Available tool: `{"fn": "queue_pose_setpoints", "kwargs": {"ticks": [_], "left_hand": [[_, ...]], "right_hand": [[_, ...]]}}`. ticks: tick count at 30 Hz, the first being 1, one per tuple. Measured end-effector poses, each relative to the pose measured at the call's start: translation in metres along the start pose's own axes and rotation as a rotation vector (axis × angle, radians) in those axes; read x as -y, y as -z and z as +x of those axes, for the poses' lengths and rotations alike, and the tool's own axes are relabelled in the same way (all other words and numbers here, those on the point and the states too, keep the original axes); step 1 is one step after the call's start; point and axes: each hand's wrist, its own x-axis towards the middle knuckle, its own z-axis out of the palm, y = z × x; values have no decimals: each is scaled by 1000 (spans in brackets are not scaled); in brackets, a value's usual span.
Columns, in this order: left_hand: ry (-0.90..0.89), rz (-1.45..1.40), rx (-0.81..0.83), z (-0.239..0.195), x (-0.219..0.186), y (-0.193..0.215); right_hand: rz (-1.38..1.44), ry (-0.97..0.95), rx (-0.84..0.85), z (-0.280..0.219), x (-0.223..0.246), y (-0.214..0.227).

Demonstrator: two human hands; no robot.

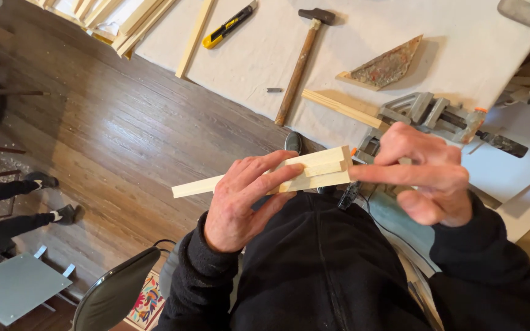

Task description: Assembling wooden picture frames by gluing the corners and securing them in a corner clamp.

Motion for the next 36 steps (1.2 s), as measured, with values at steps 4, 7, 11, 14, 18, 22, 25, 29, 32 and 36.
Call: {"fn": "queue_pose_setpoints", "kwargs": {"ticks": [4,7,11,14,18,22,25,29,32,36], "left_hand": [[6,-6,10,1,3,0],[9,2,8,2,1,1],[11,-17,3,0,1,2],[9,-8,7,1,1,2],[14,1,3,-1,2,2],[4,16,0,-1,2,2],[11,18,-11,-2,2,1],[0,95,-45,0,-1,-1],[17,156,-70,0,-2,-4],[26,183,-100,-1,-3,-5]], "right_hand": [[5,125,-1,-4,-10,-1],[-16,16,-25,1,-1,-1],[-85,105,-47,3,-2,-2],[-88,89,-56,6,3,-3],[-160,127,-87,-1,-5,-4],[-218,67,-38,-4,1,-8],[-172,94,-147,-9,-8,-10],[-233,-41,-169,0,-1,-24],[-396,95,-128,-7,-12,-33],[-454,45,-159,-7,-5,-38]]}}
